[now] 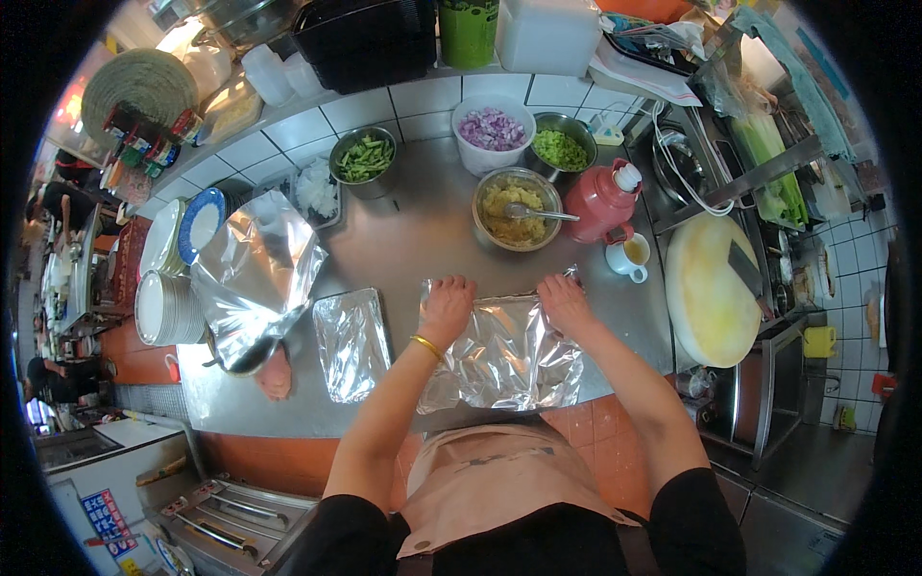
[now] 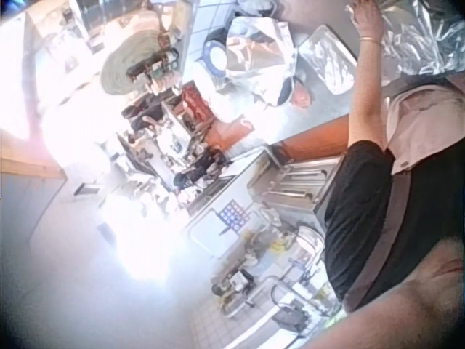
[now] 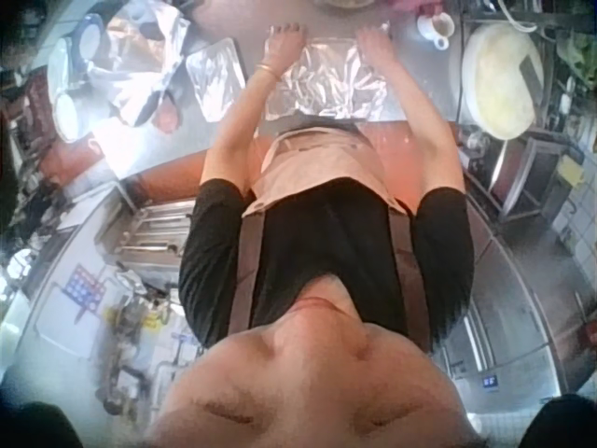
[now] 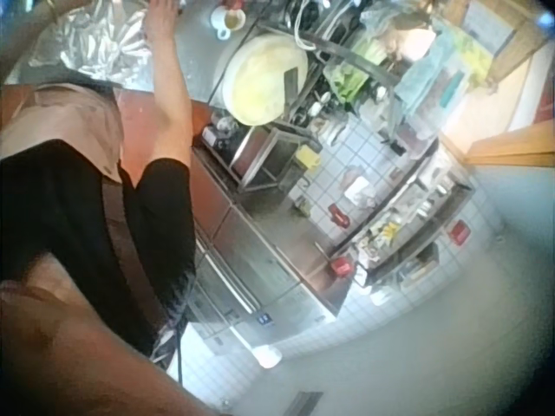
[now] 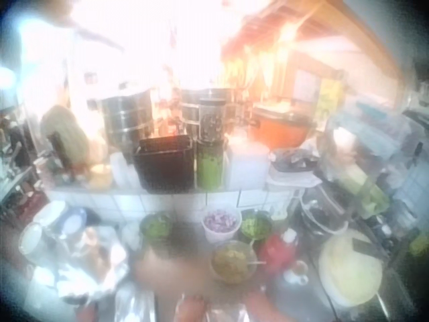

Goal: The person tears off sheets of aluminum foil, folds them into rectangular packets, and places them on a tray. They then wash their hands and pick up a small container of sauce.

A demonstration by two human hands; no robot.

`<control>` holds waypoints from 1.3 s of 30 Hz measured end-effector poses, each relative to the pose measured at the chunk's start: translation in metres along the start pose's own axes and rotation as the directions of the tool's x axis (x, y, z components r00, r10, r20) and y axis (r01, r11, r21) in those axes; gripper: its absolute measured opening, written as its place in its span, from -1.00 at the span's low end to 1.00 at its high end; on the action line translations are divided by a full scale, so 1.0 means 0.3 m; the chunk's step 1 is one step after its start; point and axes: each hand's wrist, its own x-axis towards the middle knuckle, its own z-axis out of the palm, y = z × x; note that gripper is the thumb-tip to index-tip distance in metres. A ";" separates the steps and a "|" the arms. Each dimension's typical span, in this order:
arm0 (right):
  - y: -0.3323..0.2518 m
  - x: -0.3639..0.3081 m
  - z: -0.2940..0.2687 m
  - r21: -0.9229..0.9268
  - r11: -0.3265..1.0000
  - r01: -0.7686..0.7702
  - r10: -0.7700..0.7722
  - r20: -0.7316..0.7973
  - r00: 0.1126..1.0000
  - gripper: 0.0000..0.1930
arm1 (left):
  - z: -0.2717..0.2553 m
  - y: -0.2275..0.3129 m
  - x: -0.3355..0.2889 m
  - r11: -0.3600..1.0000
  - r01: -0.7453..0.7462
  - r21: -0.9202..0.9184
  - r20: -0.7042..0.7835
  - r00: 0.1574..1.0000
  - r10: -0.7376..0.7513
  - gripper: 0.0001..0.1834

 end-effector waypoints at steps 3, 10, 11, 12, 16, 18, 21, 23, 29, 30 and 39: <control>-0.005 -0.015 -0.054 0.001 0.999 0.047 -0.047 -0.111 0.993 -0.83 | -0.079 0.005 -0.041 0.993 -0.118 0.017 -0.099 0.988 0.119 -0.81; -0.021 -0.108 -0.120 0.015 1.000 -0.002 0.003 -0.088 0.996 -0.83 | -0.192 0.050 -0.187 0.991 -0.134 0.009 -0.116 0.984 0.134 -0.86; -0.019 -0.116 -0.113 0.013 1.000 -0.015 0.016 -0.076 0.997 -0.80 | -0.193 0.051 -0.194 0.992 -0.129 0.009 -0.120 0.984 0.129 -0.86; -0.017 -0.120 -0.105 0.005 1.000 -0.029 0.030 -0.047 0.998 -0.78 | -0.193 0.048 -0.193 0.992 -0.123 0.010 -0.125 0.985 0.123 -0.87; 0.012 -0.116 -0.103 0.026 0.997 -0.068 0.066 0.069 0.995 -0.71 | -0.223 0.024 -0.175 0.972 -0.222 -0.071 -0.126 0.969 0.212 -0.86; 0.016 -0.095 -0.137 0.043 0.997 -0.071 0.064 0.146 0.987 -0.72 | -0.270 0.018 -0.165 0.943 -0.309 -0.123 -0.119 0.948 0.295 -0.85; 0.009 -0.034 -0.239 0.135 0.989 0.067 -0.077 0.076 0.994 -0.76 | -0.378 0.055 -0.150 0.905 -0.382 -0.187 -0.023 0.923 0.384 -0.83; -0.038 0.022 -0.305 0.330 0.905 0.270 -0.227 -0.163 0.960 -0.76 | -0.469 0.101 -0.141 0.878 -0.444 -0.178 0.012 0.891 0.453 -0.81; -0.246 0.163 -0.464 0.730 0.607 0.314 -0.176 -0.262 0.949 -0.64 | -0.798 0.150 -0.046 0.871 -0.488 -0.061 0.174 0.854 0.491 -0.76; -0.259 0.186 -0.496 0.752 0.616 0.235 -0.154 -0.177 0.972 -0.60 | -0.858 0.126 -0.026 0.880 -0.472 -0.053 0.159 0.866 0.474 -0.72; -0.349 0.363 -0.720 0.963 0.256 0.080 0.288 -0.155 0.945 -0.35 | -0.933 0.103 -0.191 0.922 -0.316 0.225 -0.302 0.877 0.374 -0.31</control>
